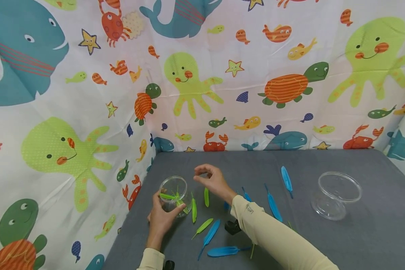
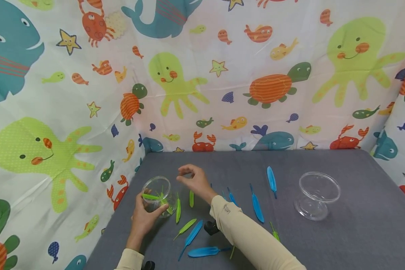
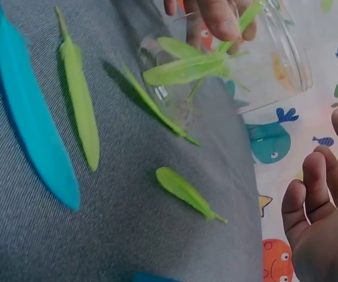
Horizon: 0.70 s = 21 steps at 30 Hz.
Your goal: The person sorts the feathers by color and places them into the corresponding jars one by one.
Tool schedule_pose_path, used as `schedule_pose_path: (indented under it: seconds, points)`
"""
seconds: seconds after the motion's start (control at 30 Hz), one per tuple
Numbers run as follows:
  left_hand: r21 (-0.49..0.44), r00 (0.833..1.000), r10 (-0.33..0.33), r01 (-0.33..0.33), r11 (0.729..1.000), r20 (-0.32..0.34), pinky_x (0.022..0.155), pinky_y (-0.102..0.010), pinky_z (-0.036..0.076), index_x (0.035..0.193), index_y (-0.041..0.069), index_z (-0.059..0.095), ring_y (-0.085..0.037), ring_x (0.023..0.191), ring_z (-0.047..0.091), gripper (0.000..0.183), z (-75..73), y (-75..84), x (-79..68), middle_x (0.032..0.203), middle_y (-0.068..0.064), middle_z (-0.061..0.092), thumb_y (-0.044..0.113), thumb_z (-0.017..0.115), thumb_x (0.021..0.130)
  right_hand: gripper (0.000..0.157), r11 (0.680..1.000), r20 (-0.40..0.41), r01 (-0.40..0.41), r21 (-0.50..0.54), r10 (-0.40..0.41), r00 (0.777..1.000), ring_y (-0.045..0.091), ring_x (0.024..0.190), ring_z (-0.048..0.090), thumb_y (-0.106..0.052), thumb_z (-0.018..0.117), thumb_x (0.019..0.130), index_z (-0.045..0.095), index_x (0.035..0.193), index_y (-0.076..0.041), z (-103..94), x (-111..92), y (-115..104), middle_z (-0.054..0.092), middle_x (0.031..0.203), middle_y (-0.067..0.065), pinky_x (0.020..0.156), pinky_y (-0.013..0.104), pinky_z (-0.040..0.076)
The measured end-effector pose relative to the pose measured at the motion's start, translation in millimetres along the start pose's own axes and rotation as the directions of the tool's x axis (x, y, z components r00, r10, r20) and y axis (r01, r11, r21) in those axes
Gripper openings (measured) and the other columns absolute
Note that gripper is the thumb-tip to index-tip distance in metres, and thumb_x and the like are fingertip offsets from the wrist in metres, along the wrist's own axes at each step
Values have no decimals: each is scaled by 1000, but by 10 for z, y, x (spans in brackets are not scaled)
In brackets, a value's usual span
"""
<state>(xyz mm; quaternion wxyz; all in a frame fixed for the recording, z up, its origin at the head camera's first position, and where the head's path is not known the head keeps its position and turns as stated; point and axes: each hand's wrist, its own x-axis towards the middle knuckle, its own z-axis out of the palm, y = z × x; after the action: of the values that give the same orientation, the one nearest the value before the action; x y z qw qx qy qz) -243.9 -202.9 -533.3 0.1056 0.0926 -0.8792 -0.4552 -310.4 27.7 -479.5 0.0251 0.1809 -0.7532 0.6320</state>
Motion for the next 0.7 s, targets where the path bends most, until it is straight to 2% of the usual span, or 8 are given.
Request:
schedule_pose_path:
  seconds: [0.13,0.27,0.37,0.47,0.57,0.7]
  points:
    - [6,1000,-12,12,1000,-1,112,-72,9,154,21,31,-43,137,49,103,-11,-10,-5,155,-11,47,48,90,74,29,998,7,-13,-59,14,1000,19,102,65,-22,74,95,69,123,-16,-16,-18,50,71,124,7,81,27,51]
    - [12,1000,-16,16,1000,6,111,-72,9,154,20,30,-44,137,48,103,-20,-6,-13,156,-12,46,48,90,74,33,978,30,-35,-206,42,999,27,105,65,-25,74,95,68,125,-14,-19,-56,96,69,126,10,87,40,54]
    - [14,1000,-20,20,1000,4,112,-73,9,153,21,31,-44,137,48,101,-18,0,-16,156,-11,46,45,90,75,41,922,50,-58,-384,84,995,36,116,59,-32,75,93,68,129,-13,-23,-103,122,66,129,12,100,58,47]
    - [15,1000,-25,25,1000,1,113,-72,8,153,22,31,-43,138,48,100,-16,8,-19,155,-11,46,44,90,75,51,848,38,-82,-524,120,992,40,123,51,-40,77,90,67,132,-14,-15,-145,155,63,133,14,102,65,36]
    - [14,1000,-26,26,1000,1,112,-72,9,154,22,31,-43,138,48,101,-15,18,-20,156,-11,46,44,90,75,56,792,-8,-115,-600,138,990,37,118,47,-45,79,87,68,132,-16,0,-177,198,61,132,15,93,59,34]
    - [12,1000,-26,26,1000,4,112,-72,9,154,21,31,-43,139,48,101,-11,27,-18,156,-11,46,45,89,75,57,738,-63,-133,-662,122,990,32,107,46,-48,82,83,71,127,-14,12,-209,281,63,124,15,83,52,30]
